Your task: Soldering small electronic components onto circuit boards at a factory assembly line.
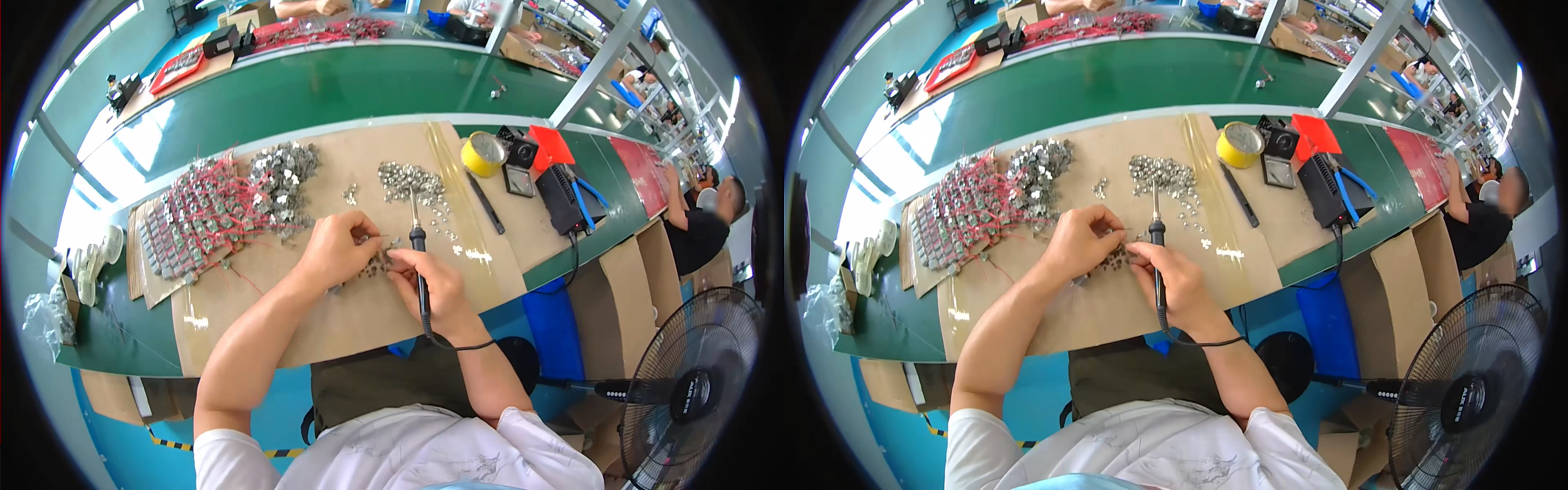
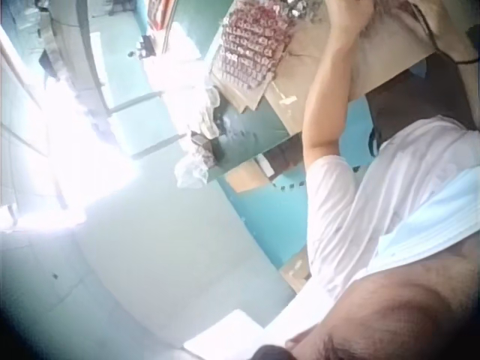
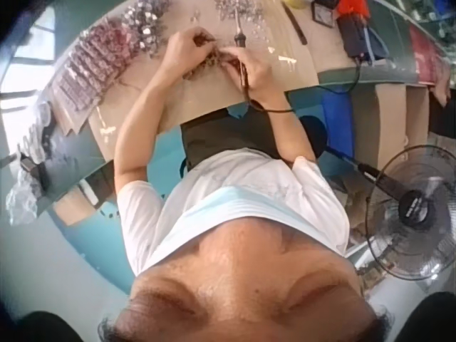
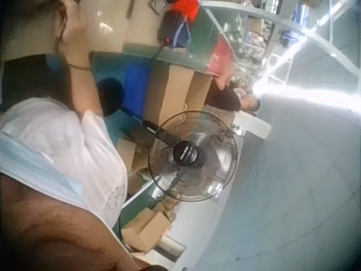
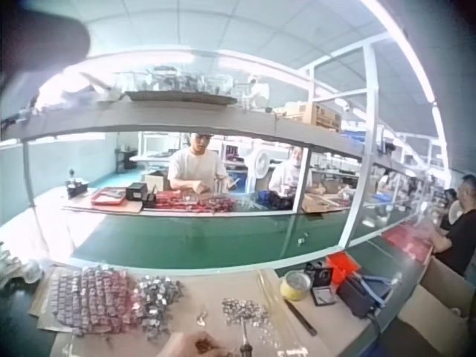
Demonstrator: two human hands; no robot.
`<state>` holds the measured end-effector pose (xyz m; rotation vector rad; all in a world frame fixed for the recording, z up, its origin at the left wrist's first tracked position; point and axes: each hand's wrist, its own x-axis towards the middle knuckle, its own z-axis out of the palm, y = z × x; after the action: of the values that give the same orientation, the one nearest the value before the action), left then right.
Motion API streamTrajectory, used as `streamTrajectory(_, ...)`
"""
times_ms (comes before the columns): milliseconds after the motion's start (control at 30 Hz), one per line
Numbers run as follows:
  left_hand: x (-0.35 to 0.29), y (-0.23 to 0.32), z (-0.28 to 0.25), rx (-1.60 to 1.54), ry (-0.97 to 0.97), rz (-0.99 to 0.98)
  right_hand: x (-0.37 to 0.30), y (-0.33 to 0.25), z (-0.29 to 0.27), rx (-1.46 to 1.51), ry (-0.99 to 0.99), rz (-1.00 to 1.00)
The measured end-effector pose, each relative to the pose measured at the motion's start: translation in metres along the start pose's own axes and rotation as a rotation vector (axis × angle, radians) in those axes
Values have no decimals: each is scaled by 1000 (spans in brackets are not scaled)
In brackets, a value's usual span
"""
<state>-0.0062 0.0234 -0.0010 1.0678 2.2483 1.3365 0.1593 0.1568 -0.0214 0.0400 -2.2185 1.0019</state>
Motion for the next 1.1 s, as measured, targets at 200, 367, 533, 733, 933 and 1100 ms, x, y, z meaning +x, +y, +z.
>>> streamTrajectory(200, -3, -7, 11, 237, 83, 199, 2, 10, -28, 32, -31, 30)
streamTrajectory(367, -1, -2, 13, 288, 64, 187, -8, 31, -52, 161, 64, 293)
streamTrajectory(533, -2, 1, 9, 337, 24, 165, -3, 26, -55, 124, 48, 86)
streamTrajectory(733, -3, 6, 13, 325, 34, 164, -4, 26, -54, 130, 49, 157)
streamTrajectory(933, -3, 6, 14, 355, 22, 154, 0, 26, -55, 114, 4, 153)
streamTrajectory(1100, -3, 8, 15, 370, 19, 147, 0, 26, -56, 91, 11, 150)
